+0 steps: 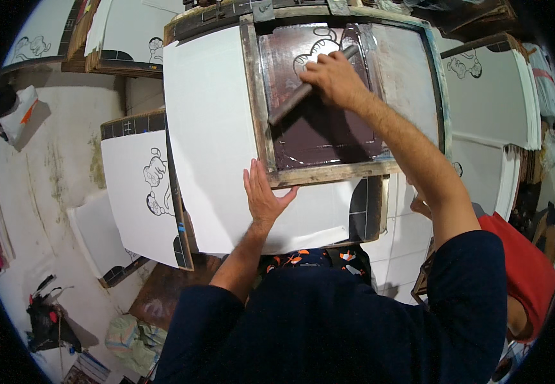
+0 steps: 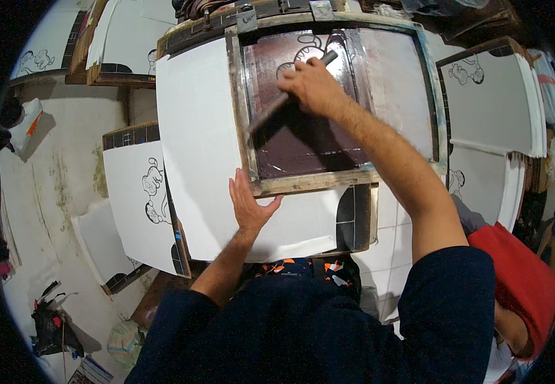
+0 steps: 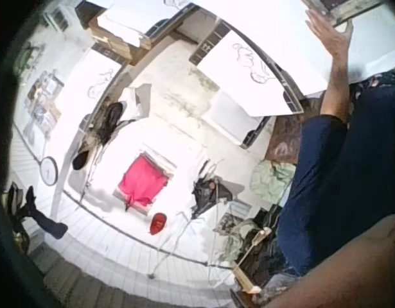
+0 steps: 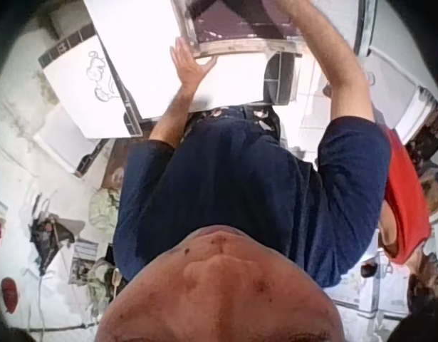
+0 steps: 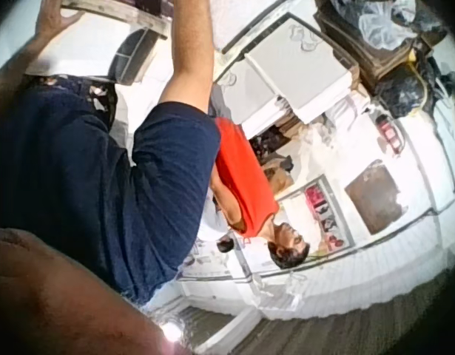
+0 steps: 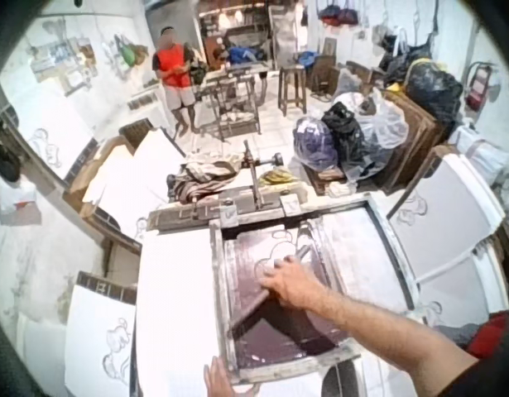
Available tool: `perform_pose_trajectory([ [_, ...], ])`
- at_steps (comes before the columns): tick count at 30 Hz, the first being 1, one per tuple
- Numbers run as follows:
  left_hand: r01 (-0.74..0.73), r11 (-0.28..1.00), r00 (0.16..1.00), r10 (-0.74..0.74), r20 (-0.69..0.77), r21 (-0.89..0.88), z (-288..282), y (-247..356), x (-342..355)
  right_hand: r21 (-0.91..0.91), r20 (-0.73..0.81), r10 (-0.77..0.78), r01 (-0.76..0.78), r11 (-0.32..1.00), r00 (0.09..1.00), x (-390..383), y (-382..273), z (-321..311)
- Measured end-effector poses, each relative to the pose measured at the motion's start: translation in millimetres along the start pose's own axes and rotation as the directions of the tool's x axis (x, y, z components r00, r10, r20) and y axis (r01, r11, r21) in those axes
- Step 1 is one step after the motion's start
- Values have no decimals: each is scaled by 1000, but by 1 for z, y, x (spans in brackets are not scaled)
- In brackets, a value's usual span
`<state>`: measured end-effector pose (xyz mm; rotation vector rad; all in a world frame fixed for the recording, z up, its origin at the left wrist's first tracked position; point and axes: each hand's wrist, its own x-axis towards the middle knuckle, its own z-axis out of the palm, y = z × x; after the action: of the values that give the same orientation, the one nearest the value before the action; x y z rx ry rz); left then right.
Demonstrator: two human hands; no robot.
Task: The person performs screen printing by placing white paper on a table, applying ink to a screen with a squeegee, and pulling the ink across to transfer a cartoon design onto the paper. The person repeats this process for multiple sheets, periodically adding more ink to the screen.
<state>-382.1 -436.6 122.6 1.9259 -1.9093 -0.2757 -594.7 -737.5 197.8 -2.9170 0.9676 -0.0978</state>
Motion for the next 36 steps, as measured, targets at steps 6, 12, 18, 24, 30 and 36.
perform_pose_trajectory([
  [6, 4, 1000, 1000, -4, -10, 2, -2, 4, 2, 82, -78, 1, 5, 997, 997, -68, -61, -11],
  [12, 11, 1000, 1000, -12, -5, -24, -2, 4, 1, 107, -111, 138, -126, 986, 984, -119, -81, -17],
  [18, 17, 1000, 1000, -17, 5, -13, -1, 3, 0, 149, -152, 171, -149, 978, 973, -104, -72, -13],
  [24, 6, 1000, 1000, -6, -11, -26, -2, 6, 3, 138, -299, 224, -190, 972, 928, -67, -47, -7],
  [30, 10, 1000, 1000, -10, -12, 1, -3, 8, 4, 9, -517, 285, -328, 945, 807, 17, 45, 14],
  [36, 54, 997, 996, -57, 62, 49, -1, 5, -1, -44, -403, 406, -461, 887, 820, 53, 93, 19],
])
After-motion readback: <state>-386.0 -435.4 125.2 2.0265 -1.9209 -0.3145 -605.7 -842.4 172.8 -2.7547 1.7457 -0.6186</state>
